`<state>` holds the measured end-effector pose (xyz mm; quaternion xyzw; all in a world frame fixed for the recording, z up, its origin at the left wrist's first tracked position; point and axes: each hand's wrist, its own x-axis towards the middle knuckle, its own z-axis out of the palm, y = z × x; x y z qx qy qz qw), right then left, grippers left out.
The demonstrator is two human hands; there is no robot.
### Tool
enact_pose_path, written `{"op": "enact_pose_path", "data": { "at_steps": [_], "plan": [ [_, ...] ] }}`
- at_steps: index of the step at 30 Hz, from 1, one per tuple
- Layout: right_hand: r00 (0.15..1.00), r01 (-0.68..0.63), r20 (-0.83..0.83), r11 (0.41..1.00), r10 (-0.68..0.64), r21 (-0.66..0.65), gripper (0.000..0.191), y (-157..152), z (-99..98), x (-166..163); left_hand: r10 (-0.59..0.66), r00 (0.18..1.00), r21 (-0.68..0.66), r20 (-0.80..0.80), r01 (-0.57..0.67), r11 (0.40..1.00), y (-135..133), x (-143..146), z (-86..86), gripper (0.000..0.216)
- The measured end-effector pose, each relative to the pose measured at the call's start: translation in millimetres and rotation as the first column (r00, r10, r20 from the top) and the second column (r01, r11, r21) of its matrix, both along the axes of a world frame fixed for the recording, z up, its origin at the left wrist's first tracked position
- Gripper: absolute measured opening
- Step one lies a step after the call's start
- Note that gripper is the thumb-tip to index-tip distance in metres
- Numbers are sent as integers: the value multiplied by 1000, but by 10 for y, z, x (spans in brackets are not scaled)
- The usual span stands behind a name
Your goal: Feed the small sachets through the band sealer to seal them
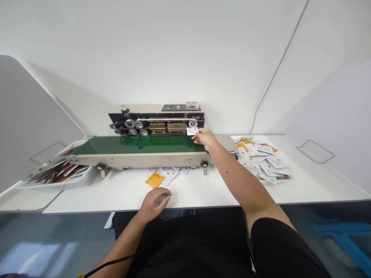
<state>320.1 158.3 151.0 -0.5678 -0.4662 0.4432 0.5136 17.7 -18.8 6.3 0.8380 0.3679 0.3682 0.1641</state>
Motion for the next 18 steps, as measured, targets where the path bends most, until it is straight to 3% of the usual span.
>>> {"op": "enact_pose_path", "data": {
  "at_steps": [2, 4, 5, 7, 11, 14, 18],
  "plan": [
    [959, 63, 263, 981, -111, 184, 29, -139, -8, -41, 69, 997, 62, -23, -67, 996, 48, 12, -28, 14],
    [858, 80, 428, 897, -284, 436, 35, -395, -99, -124, 196, 979, 126, -58, -188, 974, 110, 47, -73, 16],
    [819, 54, 459, 843, -344, 536, 36, -557, -185, -190, 271, 959, 147, -87, -256, 955, 142, 74, -101, 21],
    [814, -104, 501, 774, -295, 625, 35, -910, -437, -360, 386, 906, 158, -172, -362, 919, 195, 135, -158, 35],
    [777, -442, 629, 708, -3, 550, 39, -1468, -1091, -694, 391, 861, 113, -325, -376, 920, 239, 218, -224, 48],
    [740, -507, 662, 746, 120, 431, 52, -1611, -1469, -811, 310, 892, 86, -330, -298, 951, 243, 206, -226, 44],
    [688, -511, 707, 801, 163, 312, 57, -1573, -1655, -839, 232, 930, 71, -284, -220, 973, 254, 168, -217, 44]
  ]
}}
